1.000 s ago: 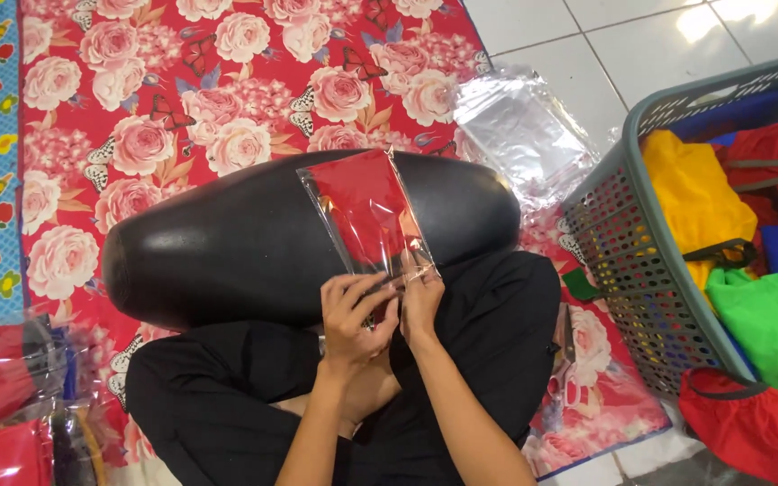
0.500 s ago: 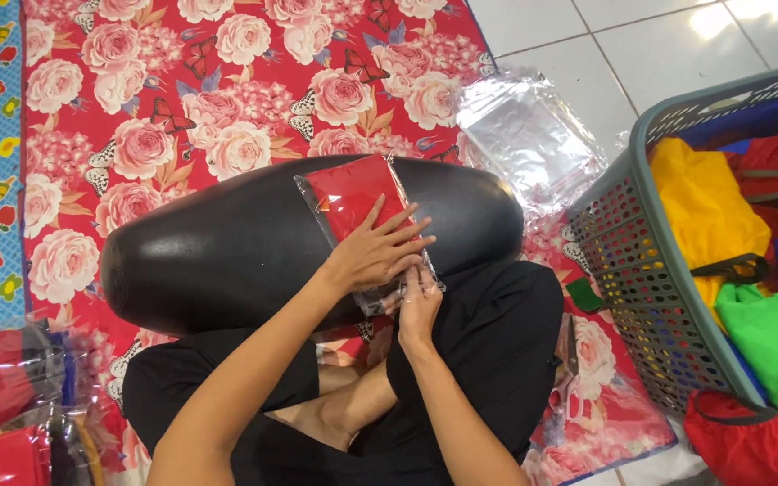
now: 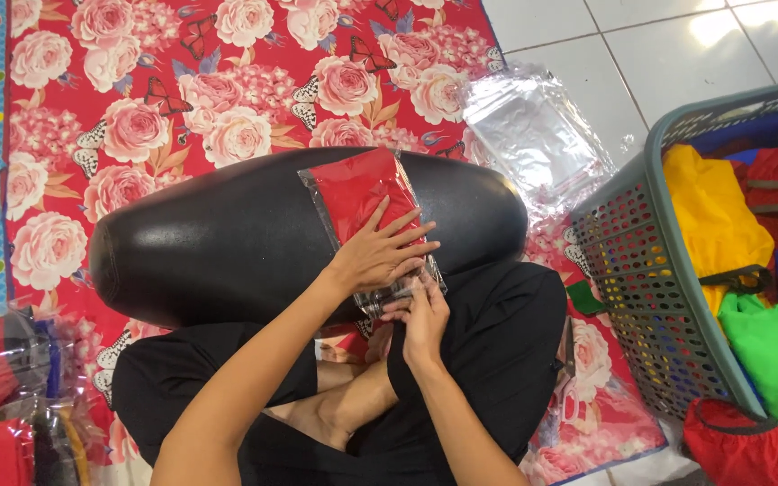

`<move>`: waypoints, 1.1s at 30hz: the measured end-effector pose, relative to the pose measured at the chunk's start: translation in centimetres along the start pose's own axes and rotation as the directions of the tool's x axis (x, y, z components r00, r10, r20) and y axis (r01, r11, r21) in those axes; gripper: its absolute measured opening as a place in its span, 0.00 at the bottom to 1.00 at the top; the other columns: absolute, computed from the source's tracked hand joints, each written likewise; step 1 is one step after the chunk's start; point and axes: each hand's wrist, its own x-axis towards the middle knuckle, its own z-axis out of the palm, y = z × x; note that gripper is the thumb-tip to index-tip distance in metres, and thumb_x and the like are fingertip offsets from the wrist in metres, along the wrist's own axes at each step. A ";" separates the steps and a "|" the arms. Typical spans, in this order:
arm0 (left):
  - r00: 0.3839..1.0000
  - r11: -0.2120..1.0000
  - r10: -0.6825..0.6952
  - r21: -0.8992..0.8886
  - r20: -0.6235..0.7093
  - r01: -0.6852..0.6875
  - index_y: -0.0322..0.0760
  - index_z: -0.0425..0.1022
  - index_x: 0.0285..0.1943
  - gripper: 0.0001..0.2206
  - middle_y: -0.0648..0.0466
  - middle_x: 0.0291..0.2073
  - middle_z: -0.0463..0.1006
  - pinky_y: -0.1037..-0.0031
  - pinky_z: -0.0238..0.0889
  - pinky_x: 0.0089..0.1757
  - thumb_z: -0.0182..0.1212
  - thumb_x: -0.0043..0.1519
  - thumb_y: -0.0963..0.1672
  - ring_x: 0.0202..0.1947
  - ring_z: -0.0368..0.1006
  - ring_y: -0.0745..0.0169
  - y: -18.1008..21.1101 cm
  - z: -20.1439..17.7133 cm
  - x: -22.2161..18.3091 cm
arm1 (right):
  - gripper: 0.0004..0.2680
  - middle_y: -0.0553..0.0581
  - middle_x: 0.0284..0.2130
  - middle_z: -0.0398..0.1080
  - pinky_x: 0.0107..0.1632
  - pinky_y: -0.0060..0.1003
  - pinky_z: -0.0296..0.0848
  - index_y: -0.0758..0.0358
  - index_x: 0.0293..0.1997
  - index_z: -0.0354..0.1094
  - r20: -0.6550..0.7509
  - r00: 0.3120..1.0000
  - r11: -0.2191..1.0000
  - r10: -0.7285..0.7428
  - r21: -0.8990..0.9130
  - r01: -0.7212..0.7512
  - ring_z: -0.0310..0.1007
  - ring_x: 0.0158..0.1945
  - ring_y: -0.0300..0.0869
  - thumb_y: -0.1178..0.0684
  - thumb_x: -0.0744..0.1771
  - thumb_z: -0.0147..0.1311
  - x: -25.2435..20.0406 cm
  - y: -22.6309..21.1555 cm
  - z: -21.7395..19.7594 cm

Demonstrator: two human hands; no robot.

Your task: Folding red fabric covers and placing them into individual plastic bags for packaging.

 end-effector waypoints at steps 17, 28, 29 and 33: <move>0.989 0.999 0.001 -0.033 -0.148 -0.006 0.65 0.77 0.53 0.18 0.66 0.60 0.74 0.40 0.34 0.72 0.38 0.71 0.57 0.72 0.59 0.61 0.1 1.5 -0.2 | 0.05 0.51 0.37 0.72 0.42 0.37 0.69 0.53 0.42 0.76 0.653 0.504 0.181 -0.565 -0.498 0.848 0.67 0.36 0.45 0.53 0.65 0.66 3.4 -10.8 0.9; 0.985 0.999 -0.031 -0.021 -0.169 0.028 0.61 0.79 0.44 0.19 0.61 0.46 0.79 0.42 0.41 0.68 0.40 0.68 0.58 0.62 0.66 0.57 -0.5 -0.4 -0.7 | 0.18 0.55 0.74 0.54 0.76 0.54 0.35 0.51 0.72 0.61 0.961 0.059 -0.355 -0.271 -0.156 0.922 0.44 0.78 0.52 0.45 0.72 0.50 9.4 -5.2 6.2; 0.986 0.999 -0.036 -0.025 -0.165 0.033 0.61 0.79 0.44 0.19 0.61 0.45 0.80 0.42 0.42 0.67 0.40 0.68 0.58 0.61 0.66 0.57 -0.4 -0.6 -0.8 | 0.19 0.53 0.75 0.51 0.76 0.54 0.33 0.49 0.74 0.58 0.971 0.108 -0.362 -0.214 -0.182 0.914 0.41 0.79 0.51 0.42 0.72 0.46 9.3 -5.1 6.2; 0.988 0.998 -0.053 -0.049 -0.146 0.046 0.59 0.80 0.42 0.19 0.59 0.43 0.80 0.43 0.45 0.65 0.40 0.68 0.58 0.58 0.68 0.55 0.0 -1.3 -1.0 | 0.25 0.51 0.78 0.44 0.76 0.58 0.31 0.43 0.78 0.49 0.975 0.213 -0.414 -0.059 -0.218 0.884 0.34 0.80 0.50 0.30 0.71 0.37 10.4 -4.6 6.1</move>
